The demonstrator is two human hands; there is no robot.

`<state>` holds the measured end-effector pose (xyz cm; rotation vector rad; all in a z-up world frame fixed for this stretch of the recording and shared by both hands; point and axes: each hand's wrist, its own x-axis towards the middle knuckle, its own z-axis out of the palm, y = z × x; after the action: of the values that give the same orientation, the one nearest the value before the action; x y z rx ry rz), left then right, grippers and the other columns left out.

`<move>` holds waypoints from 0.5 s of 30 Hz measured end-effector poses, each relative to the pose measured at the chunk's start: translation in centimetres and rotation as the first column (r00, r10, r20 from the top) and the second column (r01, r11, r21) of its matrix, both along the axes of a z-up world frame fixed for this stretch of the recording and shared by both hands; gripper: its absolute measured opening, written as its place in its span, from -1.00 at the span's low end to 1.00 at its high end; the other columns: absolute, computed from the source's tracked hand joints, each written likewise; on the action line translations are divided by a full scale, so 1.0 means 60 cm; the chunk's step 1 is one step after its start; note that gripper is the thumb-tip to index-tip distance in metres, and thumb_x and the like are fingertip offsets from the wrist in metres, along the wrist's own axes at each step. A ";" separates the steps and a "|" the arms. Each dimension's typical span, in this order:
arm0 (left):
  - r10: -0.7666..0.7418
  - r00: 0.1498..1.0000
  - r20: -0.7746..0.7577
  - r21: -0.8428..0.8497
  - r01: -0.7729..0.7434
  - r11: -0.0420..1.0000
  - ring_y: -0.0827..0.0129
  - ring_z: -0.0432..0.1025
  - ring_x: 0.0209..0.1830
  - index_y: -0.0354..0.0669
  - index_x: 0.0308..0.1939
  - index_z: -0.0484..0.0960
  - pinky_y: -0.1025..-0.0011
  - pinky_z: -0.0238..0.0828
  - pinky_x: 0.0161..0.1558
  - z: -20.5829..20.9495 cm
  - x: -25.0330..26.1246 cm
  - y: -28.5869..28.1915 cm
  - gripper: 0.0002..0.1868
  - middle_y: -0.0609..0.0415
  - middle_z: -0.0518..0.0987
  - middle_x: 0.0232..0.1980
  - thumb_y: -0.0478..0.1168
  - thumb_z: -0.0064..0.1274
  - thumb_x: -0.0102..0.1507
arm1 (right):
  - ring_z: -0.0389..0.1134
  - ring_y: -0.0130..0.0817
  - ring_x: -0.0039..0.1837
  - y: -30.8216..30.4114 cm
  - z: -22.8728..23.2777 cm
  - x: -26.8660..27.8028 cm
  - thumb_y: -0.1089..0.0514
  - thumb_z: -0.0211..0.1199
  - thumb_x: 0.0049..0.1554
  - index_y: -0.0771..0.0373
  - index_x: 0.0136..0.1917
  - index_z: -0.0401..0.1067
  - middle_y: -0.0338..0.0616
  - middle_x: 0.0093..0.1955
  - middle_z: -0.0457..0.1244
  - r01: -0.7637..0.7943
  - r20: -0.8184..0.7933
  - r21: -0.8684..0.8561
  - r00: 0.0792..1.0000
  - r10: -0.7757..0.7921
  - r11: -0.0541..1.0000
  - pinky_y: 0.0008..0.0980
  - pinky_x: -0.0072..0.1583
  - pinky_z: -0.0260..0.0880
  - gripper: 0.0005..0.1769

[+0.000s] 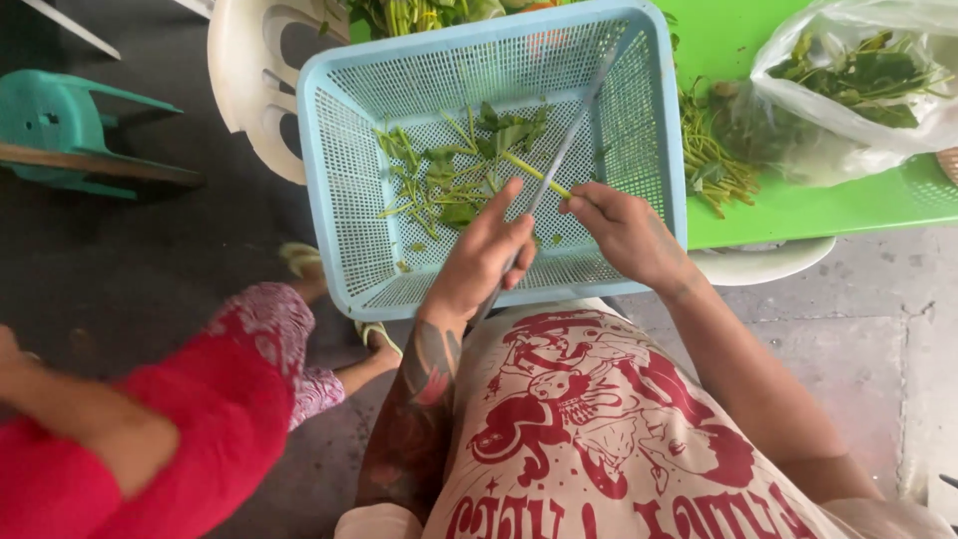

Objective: The person stands at a green table and uses a knife to trim the stems and leaves of green vegetables. They place the trimmed pieces into a light blue plastic basket while discarding the unwanted parts onto the table.

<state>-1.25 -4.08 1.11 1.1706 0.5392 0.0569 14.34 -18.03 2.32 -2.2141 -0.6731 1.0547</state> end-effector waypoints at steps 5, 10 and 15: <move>-0.001 0.982 0.187 0.001 0.000 1.000 0.60 0.37 -0.66 -0.27 0.57 0.08 0.63 0.23 -0.60 -0.037 0.014 -0.002 -0.21 0.07 0.48 -0.38 0.12 -0.09 0.42 | 0.34 0.08 0.33 0.021 -0.002 -0.011 -0.16 0.04 0.32 -0.09 0.32 0.48 -0.05 0.15 0.42 -0.044 -0.054 0.037 0.997 0.046 0.998 0.04 0.30 0.31 -0.60; 0.075 0.997 0.005 0.184 -0.075 0.980 0.53 0.42 -0.58 -0.13 0.48 0.24 0.56 0.35 -0.52 -0.026 0.030 -0.011 -0.36 0.11 0.49 -0.43 0.11 -0.09 0.42 | 0.38 0.01 0.27 0.023 -0.026 -0.018 -0.18 0.05 0.33 -0.10 0.30 0.50 -0.07 0.06 0.43 -0.029 -0.065 0.022 0.997 0.030 0.999 0.00 0.27 0.33 -0.62; 0.252 0.949 -0.189 0.442 -0.147 0.885 0.53 0.39 -0.53 0.03 0.46 0.29 0.54 0.40 -0.41 -0.058 0.036 0.046 -0.45 0.20 0.49 -0.44 0.12 -0.19 0.44 | 0.38 0.08 0.26 0.015 -0.034 -0.024 -0.17 0.07 0.31 -0.07 0.28 0.51 0.00 0.07 0.43 -0.046 -0.147 -0.007 0.988 0.044 0.999 0.01 0.26 0.32 -0.61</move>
<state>0.92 -1.32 -2.40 1.5545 0.8969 0.2215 12.90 -17.13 0.26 -2.1139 -0.6564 1.2335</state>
